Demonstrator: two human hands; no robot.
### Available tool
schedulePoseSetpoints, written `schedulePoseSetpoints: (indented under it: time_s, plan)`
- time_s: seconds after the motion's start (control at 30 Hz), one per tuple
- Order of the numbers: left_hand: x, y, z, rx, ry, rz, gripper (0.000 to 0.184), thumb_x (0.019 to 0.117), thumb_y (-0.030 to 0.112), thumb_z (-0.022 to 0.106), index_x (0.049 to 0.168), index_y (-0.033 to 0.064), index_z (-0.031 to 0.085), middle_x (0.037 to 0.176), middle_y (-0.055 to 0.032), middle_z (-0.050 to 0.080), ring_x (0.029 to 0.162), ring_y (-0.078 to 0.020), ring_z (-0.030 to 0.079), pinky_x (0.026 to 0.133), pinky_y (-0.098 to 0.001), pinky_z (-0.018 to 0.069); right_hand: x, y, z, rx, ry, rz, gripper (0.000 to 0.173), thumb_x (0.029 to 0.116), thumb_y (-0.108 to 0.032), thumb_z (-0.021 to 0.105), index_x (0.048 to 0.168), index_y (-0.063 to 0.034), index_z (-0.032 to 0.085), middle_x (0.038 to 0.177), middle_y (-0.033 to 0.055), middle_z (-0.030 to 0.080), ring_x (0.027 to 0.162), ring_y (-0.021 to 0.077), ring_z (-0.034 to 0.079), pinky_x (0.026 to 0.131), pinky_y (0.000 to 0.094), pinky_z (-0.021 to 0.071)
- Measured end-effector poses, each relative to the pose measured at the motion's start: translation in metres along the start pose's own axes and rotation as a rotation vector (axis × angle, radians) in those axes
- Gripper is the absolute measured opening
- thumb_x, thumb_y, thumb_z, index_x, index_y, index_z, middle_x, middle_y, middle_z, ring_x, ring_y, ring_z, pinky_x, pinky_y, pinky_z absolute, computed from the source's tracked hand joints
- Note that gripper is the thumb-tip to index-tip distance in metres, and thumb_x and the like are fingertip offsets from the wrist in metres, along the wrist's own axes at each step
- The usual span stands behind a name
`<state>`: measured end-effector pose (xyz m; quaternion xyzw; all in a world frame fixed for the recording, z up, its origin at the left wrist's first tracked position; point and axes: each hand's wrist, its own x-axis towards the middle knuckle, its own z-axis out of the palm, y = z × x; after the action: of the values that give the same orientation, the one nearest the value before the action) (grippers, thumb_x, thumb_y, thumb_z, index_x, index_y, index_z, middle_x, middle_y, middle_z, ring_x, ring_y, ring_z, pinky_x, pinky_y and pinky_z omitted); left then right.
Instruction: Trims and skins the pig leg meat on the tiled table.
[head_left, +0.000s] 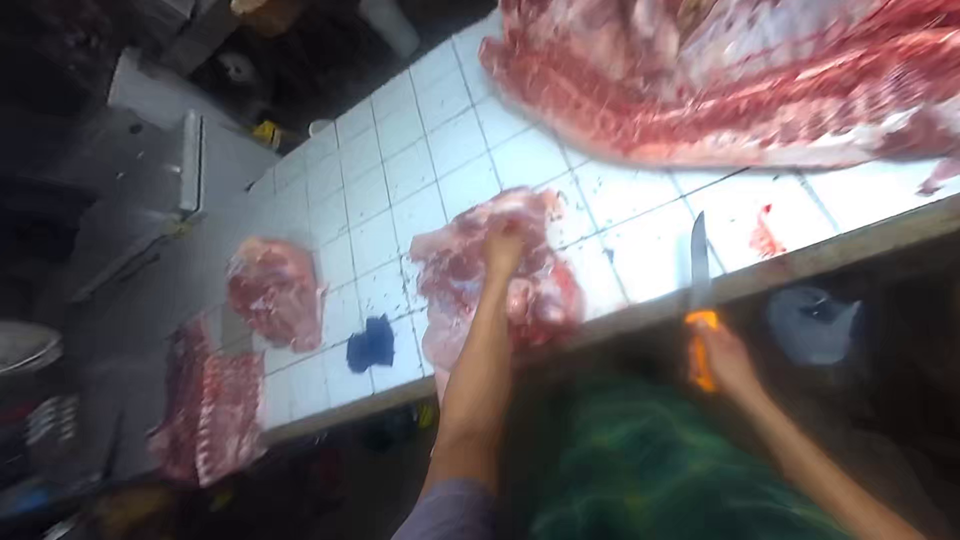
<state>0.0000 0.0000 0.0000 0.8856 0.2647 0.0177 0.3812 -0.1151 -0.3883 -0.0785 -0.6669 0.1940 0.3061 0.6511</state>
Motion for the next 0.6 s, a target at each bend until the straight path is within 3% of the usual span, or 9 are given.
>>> schedulePoseSetpoints:
  time_s: [0.1,0.2,0.23,0.37,0.43,0.5,0.6]
  plan:
    - [-0.056,-0.069,-0.041,0.412,-0.059,0.093,0.039,0.0984,0.028,0.066,0.131,0.0085,0.067,0.127,-0.0162,0.07,0.122,-0.0338,0.065,0.104,-0.0613,0.0503,0.001,-0.001,0.041,-0.034,-0.167,0.006,0.04,0.1126,-0.039,0.04,0.132,-0.0054,0.051,0.077,0.0044,0.06,0.052,0.0154,0.06,0.048,0.0337,0.058]
    - [-0.085,-0.119,-0.049,0.667,-0.211,0.382,0.034,0.0972,0.028,0.066,0.13,0.0196,0.072,0.144,-0.0125,0.06,0.137,-0.037,0.051,0.111,-0.0628,0.0412,-0.002,0.002,0.105,-0.014,-0.354,0.036,0.042,0.1122,-0.039,0.041,0.137,-0.0058,0.047,0.083,0.0068,0.063,0.056,0.018,0.063,0.053,0.0367,0.0608]
    - [-0.086,-0.126,-0.054,0.68,-0.205,0.4,0.032,0.0984,0.029,0.065,0.128,0.02,0.073,0.144,-0.0131,0.06,0.138,-0.0373,0.05,0.112,-0.0628,0.0404,-0.003,0.004,0.128,-0.008,-0.402,0.036,0.043,0.1121,-0.04,0.041,0.138,-0.006,0.046,0.084,0.0075,0.064,0.057,0.0188,0.065,0.055,0.0375,0.0616]
    - [-0.081,-0.129,-0.078,0.526,-0.11,0.243,0.028,0.0987,0.02,0.065,0.12,0.0049,0.073,0.131,-0.0166,0.067,0.131,-0.033,0.058,0.114,-0.054,0.0435,-0.007,0.025,0.218,0.029,-0.51,0.017,0.045,0.1123,-0.04,0.039,0.14,-0.0047,0.045,0.088,0.0094,0.065,0.061,0.0207,0.067,0.059,0.039,0.0635]
    - [-0.085,-0.117,-0.078,0.414,-0.023,0.12,0.032,0.0999,0.018,0.061,0.128,0.0033,0.069,0.127,-0.0171,0.069,0.124,-0.0303,0.064,0.109,-0.0526,0.0486,-0.01,0.037,0.251,-0.021,-0.429,0.016,0.048,0.1117,-0.042,0.04,0.14,-0.0042,0.045,0.087,0.0104,0.065,0.06,0.0211,0.068,0.059,0.0396,0.064]
    - [-0.087,-0.104,-0.069,0.349,0.041,0.102,0.029,0.1,0.016,0.06,0.124,0.0033,0.069,0.118,-0.016,0.072,0.112,-0.0281,0.069,0.1,-0.0515,0.0542,-0.013,0.047,0.267,-0.143,-0.271,0.018,0.053,0.1111,-0.045,0.04,0.145,-0.0045,0.044,0.092,0.0141,0.066,0.064,0.0232,0.068,0.062,0.0419,0.0626]
    - [-0.081,-0.086,-0.041,0.409,-0.112,0.194,0.031,0.1016,0.017,0.057,0.127,0.0032,0.068,0.121,-0.0167,0.071,0.114,-0.0308,0.069,0.102,-0.054,0.0537,-0.015,0.053,0.268,-0.237,-0.136,0.02,0.055,0.1112,-0.044,0.039,0.15,-0.0056,0.04,0.096,0.0173,0.067,0.07,0.0258,0.07,0.066,0.0448,0.0622]
